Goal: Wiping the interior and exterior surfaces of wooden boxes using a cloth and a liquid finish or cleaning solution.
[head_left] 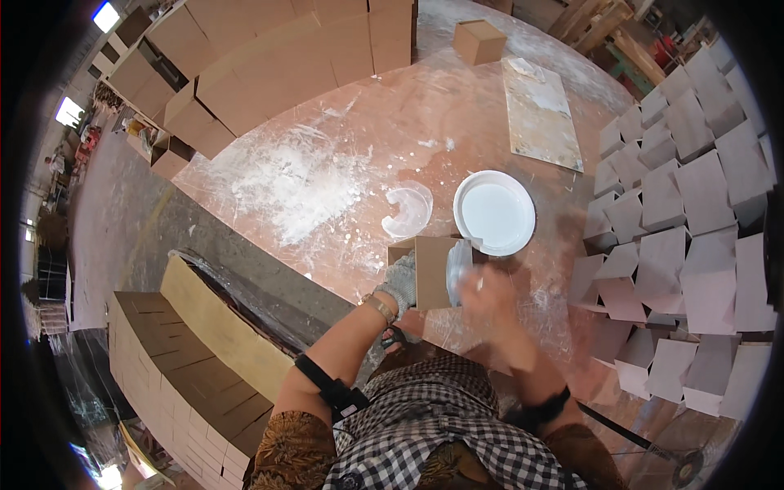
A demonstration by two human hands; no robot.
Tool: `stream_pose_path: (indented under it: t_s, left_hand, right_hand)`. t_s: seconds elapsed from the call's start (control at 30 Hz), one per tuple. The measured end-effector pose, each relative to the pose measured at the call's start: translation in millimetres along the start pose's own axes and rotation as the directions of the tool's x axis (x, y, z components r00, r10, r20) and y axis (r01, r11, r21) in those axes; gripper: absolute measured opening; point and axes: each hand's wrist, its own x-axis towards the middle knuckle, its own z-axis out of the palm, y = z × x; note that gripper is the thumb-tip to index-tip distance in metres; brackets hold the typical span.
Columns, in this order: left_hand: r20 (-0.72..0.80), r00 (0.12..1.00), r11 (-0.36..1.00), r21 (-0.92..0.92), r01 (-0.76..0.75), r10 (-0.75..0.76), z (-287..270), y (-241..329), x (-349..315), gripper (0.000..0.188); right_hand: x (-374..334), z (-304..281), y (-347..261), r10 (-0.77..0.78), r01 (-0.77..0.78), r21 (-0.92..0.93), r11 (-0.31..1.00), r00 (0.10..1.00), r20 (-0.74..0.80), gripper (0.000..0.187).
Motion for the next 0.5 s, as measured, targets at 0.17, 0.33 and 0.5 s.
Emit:
stream_pose_path:
  t_s: [0.17, 0.33, 0.5]
  left_hand:
    - [0.041, 0.999, 0.999, 0.046, 0.024, -0.026, -10.5, 13.9, -1.2, 0.053]
    - [0.062, 0.998, 0.999, -0.049, -0.001, 0.004, -19.0, 21.7, 1.9, 0.050]
    - [0.040, 0.999, 0.998, -0.047, -0.029, 0.031, -12.3, 8.7, -1.8, 0.050]
  right_hand:
    - [13.9, -13.2, -9.5, -0.005, 0.002, 0.137, 0.991, 1.000, 0.024, 0.020]
    - [49.5, 7.5, 35.9, 0.032, -0.023, 0.127, 0.992, 0.997, -0.076, 0.018]
    - [13.9, -25.4, -30.4, -0.242, 0.231, 0.281, 0.931, 0.970, 0.002, 0.015]
